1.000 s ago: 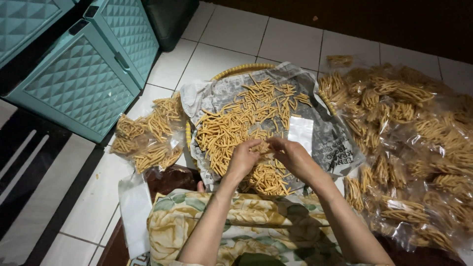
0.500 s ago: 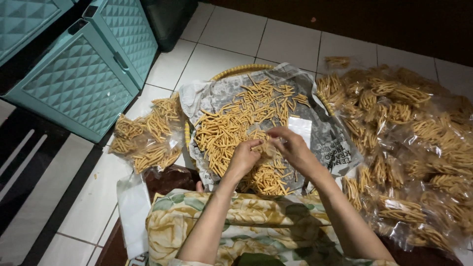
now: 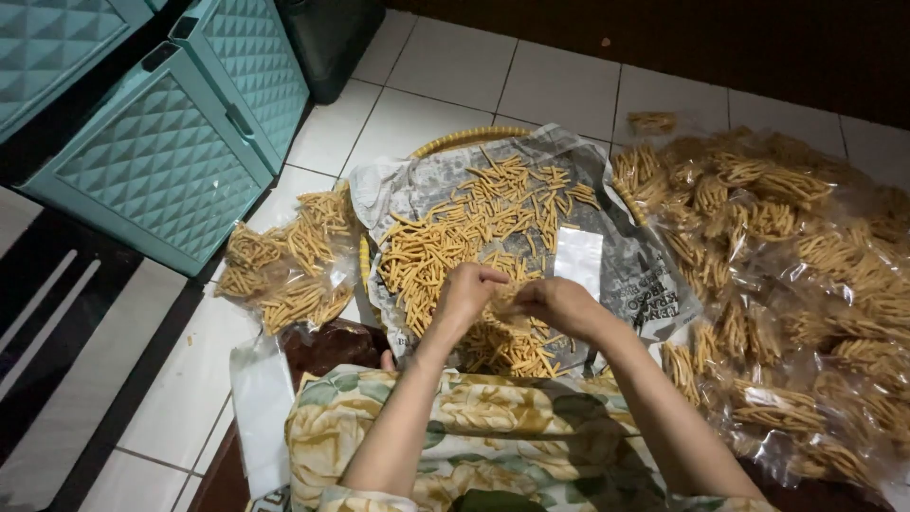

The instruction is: The person sits on the floor and repeatedly picks up small yellow snack sticks from a woven basket lined with newspaper. They separate and bundle the sticks by hand, then place the bundles into clear plastic bags positioned to the left and right of the basket.

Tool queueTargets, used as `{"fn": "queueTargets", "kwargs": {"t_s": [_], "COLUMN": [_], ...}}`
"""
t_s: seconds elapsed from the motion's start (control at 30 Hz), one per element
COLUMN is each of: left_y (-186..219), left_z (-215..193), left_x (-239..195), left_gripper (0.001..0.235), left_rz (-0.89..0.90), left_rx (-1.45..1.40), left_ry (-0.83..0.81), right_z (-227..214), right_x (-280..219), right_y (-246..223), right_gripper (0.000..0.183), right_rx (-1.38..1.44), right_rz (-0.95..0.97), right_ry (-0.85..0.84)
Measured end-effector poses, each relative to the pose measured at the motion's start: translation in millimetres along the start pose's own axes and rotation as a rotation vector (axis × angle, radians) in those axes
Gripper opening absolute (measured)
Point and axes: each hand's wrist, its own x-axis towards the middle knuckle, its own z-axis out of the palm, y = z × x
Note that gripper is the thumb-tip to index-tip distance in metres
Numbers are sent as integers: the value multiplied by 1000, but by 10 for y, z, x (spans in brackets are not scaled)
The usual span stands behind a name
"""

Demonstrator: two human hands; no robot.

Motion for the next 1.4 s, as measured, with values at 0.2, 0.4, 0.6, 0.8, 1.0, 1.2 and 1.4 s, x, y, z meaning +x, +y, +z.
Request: {"fn": "queueTargets", "kwargs": {"t_s": [0.2,0.4,0.6,0.8,1.0,1.2,1.4], "left_y": [75,-55,-311,-129,-616,-381,-655], "left_z": [-91,-233,-370,-215,71,-22,150], "left_x": [13,118,-135,-330,-149,-288,-83], "left_gripper": [32,36,88,123,59,70,60], "left_rz": [54,176,141,-57,228,266,244], "left_rx": [118,-362,-316,-178,-150,23,-44], "left_ry": [-46,-33,-283,-499,-425,-396,-366], "right_z": [-196,-355,-562,-606,-604,-452,-304], "right_x": [21,-77,-155,-249,-119,12,35], "right_y": [-45,-167,-123,-76,80,199,158], "right_gripper": [23,26,27,23,35,45,21], "right_rx": [135,402,625,904,664,600,600], "right_rz": [131,191,116,-2,195,165,101], "right_ry": [-109,-53,-15,-24,17,4,93]}}
